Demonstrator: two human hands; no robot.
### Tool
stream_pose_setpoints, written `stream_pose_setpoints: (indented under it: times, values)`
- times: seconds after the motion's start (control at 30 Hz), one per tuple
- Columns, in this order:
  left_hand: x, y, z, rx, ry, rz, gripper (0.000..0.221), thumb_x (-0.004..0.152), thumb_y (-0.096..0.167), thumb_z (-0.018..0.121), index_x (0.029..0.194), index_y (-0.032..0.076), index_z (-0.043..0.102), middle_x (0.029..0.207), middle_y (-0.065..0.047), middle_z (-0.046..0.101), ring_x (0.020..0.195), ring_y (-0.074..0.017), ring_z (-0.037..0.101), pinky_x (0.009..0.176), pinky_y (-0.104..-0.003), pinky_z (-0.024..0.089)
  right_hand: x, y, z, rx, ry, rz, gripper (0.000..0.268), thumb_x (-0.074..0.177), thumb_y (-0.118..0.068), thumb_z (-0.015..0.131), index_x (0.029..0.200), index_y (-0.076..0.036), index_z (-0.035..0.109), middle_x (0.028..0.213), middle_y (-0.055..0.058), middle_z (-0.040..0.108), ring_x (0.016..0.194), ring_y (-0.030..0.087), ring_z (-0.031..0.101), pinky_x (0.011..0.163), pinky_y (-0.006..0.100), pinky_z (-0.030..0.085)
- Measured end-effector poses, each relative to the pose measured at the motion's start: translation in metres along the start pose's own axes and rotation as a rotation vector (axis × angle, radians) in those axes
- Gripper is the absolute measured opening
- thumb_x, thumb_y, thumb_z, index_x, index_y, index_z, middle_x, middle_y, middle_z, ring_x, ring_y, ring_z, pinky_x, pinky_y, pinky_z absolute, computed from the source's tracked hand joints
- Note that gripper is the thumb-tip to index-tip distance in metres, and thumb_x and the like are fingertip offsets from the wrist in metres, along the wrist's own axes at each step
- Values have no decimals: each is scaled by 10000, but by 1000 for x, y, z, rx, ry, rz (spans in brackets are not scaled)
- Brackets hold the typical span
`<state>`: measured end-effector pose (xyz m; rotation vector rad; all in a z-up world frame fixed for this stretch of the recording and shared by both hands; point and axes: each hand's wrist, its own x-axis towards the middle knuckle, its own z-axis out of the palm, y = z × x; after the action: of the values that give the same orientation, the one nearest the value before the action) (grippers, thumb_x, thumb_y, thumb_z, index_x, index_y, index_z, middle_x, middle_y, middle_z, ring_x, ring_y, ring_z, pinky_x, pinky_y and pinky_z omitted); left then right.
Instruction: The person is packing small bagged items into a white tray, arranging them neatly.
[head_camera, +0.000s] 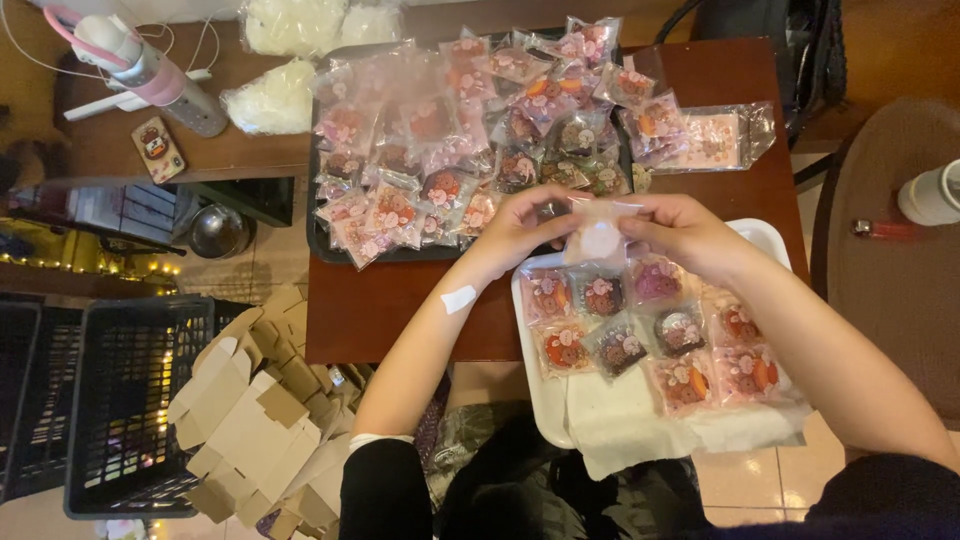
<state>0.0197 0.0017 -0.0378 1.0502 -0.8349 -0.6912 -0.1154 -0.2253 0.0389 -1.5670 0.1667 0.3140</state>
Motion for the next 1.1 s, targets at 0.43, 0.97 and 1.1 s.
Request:
stream_pose_setpoints:
  times: [0.43, 0.97, 1.1]
  values:
    - [0, 37, 16, 27, -79, -122, 342, 991, 67, 695, 1327, 21, 645, 1274, -94, 701, 949, -139, 739, 903, -306, 617, -71, -25, 38, -195, 154, -94, 404, 985, -121, 568, 1382, -51, 572, 1252, 105, 706, 1038, 156, 706, 851, 310, 586]
    - [-4, 68, 8, 1312, 320, 376, 201, 922, 234, 775, 1081, 118, 737, 1155, -30, 685, 1157, -245, 600, 1011, -429, 414, -149, 56, 99, -1417, -5, -860, 406, 761, -219, 721, 1154, -123, 699, 1309, 97, 645, 1096, 273, 668, 789, 380, 564]
    - [-7, 70, -6, 1326, 222, 339, 153, 889, 129, 725, 1040, 106, 731, 1127, -27, 681, 1189, -245, 577, 1028, -434, 373, -145, 54, 101, -1276, -49, -779, 279, 801, -221, 767, 1061, -123, 743, 1183, 68, 688, 963, 225, 680, 642, 349, 560]
